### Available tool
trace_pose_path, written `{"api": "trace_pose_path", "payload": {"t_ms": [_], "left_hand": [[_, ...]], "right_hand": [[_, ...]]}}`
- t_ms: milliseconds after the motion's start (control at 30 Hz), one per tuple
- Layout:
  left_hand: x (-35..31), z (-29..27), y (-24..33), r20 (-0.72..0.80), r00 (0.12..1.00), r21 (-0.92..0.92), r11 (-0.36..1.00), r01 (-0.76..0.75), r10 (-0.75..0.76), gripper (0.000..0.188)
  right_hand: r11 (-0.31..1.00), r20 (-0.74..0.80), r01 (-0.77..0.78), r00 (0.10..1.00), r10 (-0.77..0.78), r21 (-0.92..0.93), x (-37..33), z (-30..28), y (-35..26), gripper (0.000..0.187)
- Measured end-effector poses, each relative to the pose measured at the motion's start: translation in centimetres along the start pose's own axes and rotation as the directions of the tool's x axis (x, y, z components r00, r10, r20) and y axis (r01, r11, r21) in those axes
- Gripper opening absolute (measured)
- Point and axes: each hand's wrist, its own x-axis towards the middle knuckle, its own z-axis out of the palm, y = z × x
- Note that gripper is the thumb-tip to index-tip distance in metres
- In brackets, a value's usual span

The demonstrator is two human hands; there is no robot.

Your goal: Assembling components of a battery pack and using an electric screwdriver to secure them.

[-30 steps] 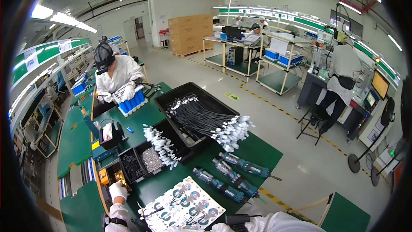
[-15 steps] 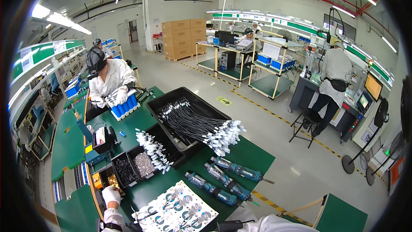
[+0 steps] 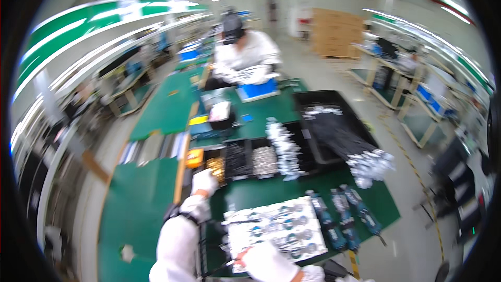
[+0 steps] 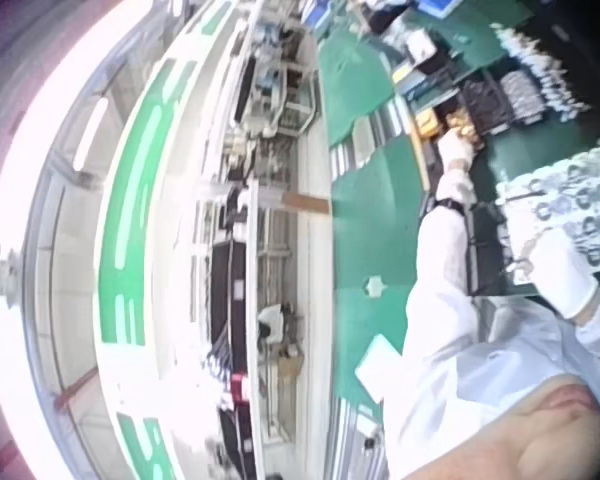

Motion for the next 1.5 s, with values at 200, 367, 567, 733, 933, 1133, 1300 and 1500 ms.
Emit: {"api": "trace_pose_path", "payload": {"t_ms": [200,367,567,733,933,1133,1300,1500], "left_hand": [[-1.1,-0.1,-2.6,-0.017,1.0,-0.101,0.995,0.014,-0.016,0.017],[-1.2,-0.8,-1.8,-0.002,0.999,-0.043,0.998,0.042,-0.042,0.015],[-3.2,-5.6,-1.3,0.09,0.956,-0.573,0.77,0.28,-0.28,0.017],[-13.4,-18.6,8.8,0.255,0.965,-0.845,0.497,0.195,0.054,0.008],[-22.4,-20.8,13.3,0.497,0.86,-0.764,0.528,0.37,0.116,0.017],[-24.4,-20.2,14.2,0.492,0.856,-0.812,0.438,0.385,0.158,0.019],[-24.2,-19.5,14.4,0.618,0.766,-0.763,0.37,0.53,0.178,0.019],[-26.1,-18.5,15.9,0.429,0.903,-0.804,0.461,0.375,0.014,0.019]], "right_hand": [[0.982,-0.021,-0.075,0.997,0.08,0.175,-0.4,0.3,0.8,0.012],[0.982,0.079,-0.143,0.988,0.134,0.125,0.1,-1.1,0.8,0.011],[0.937,-0.035,-0.147,0.985,0.167,0.318,0.4,-2.7,0.4,0.014],[0.908,-0.287,-0.24,0.894,0.345,0.343,1.1,-5.0,1.3,0.021],[0.859,-0.265,-0.154,0.912,0.314,0.489,1.4,-4.9,0.6,0.026],[0.801,-0.213,-0.143,0.923,0.32,0.581,0.3,-5.5,0.4,0.026],[0.775,-0.146,-0.138,0.948,0.284,0.617,-0.8,-5.6,1.2,0.022],[0.807,-0.196,-0.14,0.933,0.301,0.574,-1.6,-5.2,1.6,0.027]]}}
